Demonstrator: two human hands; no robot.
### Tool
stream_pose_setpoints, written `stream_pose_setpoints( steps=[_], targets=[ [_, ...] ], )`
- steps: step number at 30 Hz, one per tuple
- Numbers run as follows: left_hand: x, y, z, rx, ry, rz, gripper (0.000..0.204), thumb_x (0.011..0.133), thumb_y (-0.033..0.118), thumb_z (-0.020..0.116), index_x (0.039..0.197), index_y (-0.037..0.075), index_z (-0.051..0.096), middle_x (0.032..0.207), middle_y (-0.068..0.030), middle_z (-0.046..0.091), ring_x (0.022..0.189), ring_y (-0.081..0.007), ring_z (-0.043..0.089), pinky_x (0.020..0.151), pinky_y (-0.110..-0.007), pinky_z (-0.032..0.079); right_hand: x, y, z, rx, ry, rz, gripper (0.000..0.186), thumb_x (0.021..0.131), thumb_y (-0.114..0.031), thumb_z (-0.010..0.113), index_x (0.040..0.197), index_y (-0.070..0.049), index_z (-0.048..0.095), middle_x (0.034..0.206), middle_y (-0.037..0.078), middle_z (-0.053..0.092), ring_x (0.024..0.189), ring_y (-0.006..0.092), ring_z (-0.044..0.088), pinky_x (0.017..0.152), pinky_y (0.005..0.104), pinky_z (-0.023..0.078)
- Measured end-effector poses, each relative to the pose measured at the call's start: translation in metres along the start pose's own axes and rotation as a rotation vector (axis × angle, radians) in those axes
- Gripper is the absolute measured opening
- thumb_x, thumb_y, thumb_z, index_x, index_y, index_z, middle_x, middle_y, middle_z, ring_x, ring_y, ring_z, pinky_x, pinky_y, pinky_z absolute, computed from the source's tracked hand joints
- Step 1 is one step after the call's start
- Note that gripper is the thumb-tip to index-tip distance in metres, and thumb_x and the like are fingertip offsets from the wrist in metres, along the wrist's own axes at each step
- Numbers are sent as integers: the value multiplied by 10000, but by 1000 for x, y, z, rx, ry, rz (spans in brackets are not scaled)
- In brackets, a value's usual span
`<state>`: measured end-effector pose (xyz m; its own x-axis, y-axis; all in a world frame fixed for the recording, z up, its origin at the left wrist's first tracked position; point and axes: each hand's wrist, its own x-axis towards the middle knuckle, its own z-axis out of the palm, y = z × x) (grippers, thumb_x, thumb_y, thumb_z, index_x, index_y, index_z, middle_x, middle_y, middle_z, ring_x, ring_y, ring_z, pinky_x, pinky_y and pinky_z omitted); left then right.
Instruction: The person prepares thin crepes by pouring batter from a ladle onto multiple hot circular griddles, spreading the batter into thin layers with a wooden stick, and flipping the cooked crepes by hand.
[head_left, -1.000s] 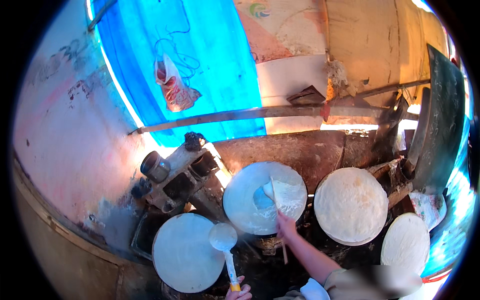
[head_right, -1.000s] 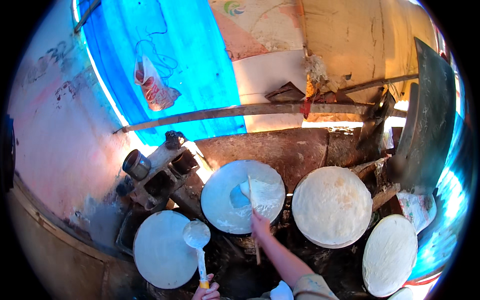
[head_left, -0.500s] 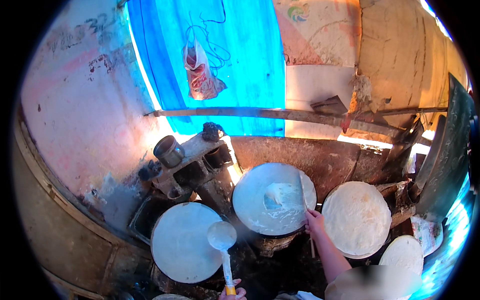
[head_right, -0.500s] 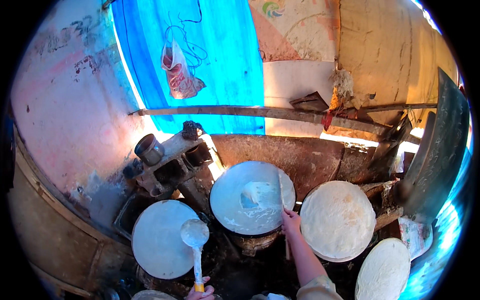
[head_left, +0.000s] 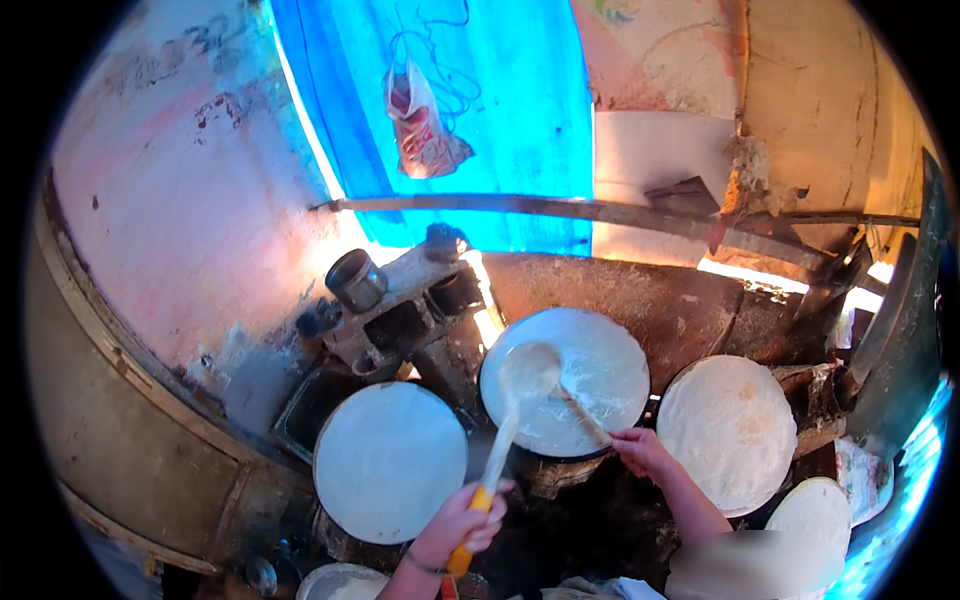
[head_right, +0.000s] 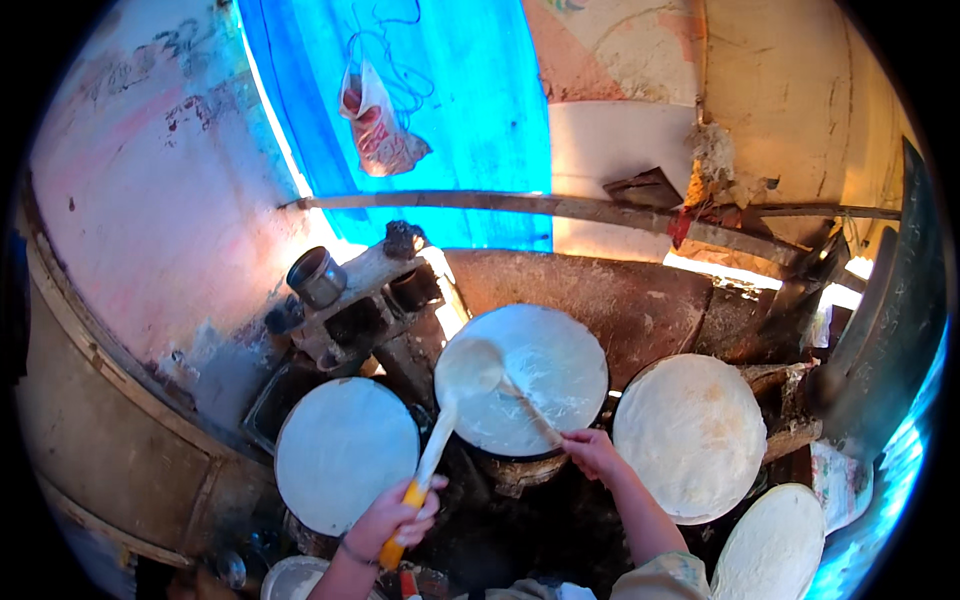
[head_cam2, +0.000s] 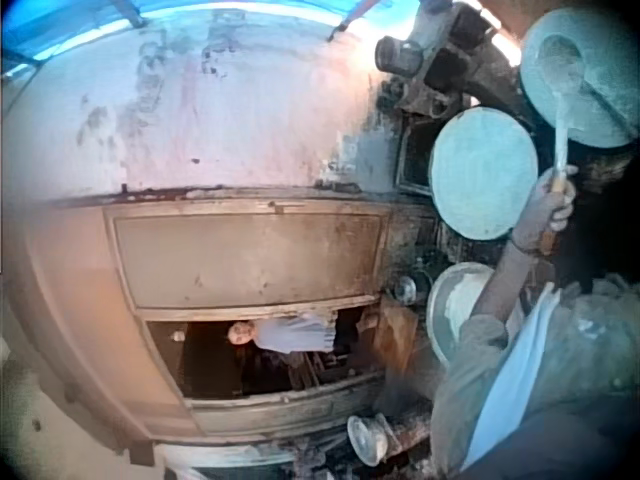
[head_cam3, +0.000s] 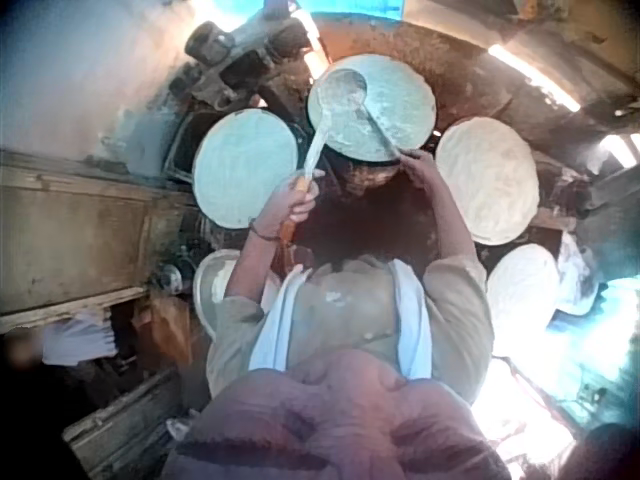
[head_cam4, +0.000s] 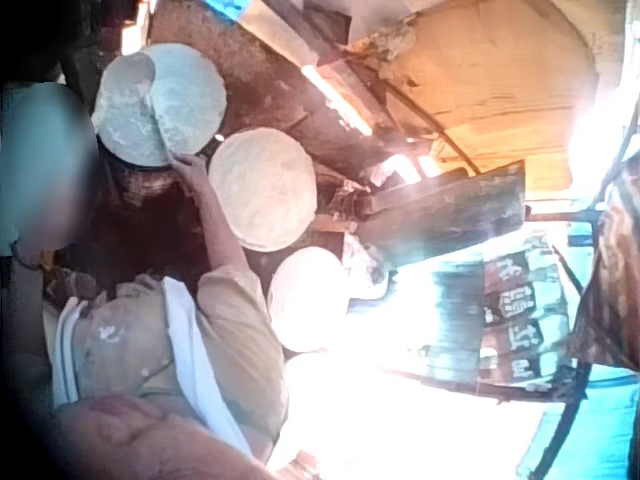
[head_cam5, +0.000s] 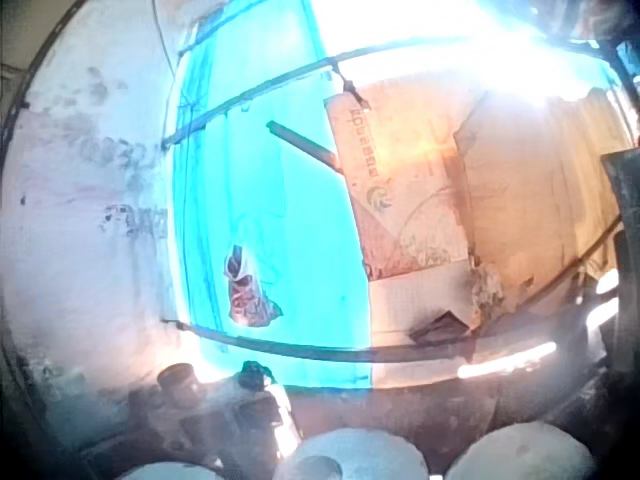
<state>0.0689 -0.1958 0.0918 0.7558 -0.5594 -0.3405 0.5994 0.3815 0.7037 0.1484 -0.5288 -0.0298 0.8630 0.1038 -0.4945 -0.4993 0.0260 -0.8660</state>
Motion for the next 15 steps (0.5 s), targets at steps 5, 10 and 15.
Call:
stream_pose_setpoints(
  steps=[5, 10, 15],
  targets=[
    [81, -16, 26, 33, 246, 128, 276, 821, 63, 529, 1078, 52, 428, 754, -11, 439, 542, -64, 420, 445, -207, 373, -56, 41, 9, 233, -56, 159, 218, 846, -161, 579, 1060, -115, 584, 520, -43, 381, 367, 55, 316, 327, 201, 215],
    [145, -106, 40, 193, 662, 141, 233, 862, 111, 513, 1049, 70, 381, 757, -32, 475, 540, -90, 467, 407, -231, 421, -34, 92, 100, 495, 409, -10, 238, 841, -198, 598, 1062, -119, 560, 564, -42, 447, 393, 54, 382, 330, 202, 291],
    [132, -115, 32, -216, 629, 17, 123, 887, 117, 482, 907, 134, 363, 692, -17, 426, 502, -86, 411, 407, -216, 368, 1, 89, 111, 483, 90, -114, 180, 854, -178, 586, 978, -47, 584, 618, -29, 513, 419, 42, 408, 360, 193, 306]
  ],
)
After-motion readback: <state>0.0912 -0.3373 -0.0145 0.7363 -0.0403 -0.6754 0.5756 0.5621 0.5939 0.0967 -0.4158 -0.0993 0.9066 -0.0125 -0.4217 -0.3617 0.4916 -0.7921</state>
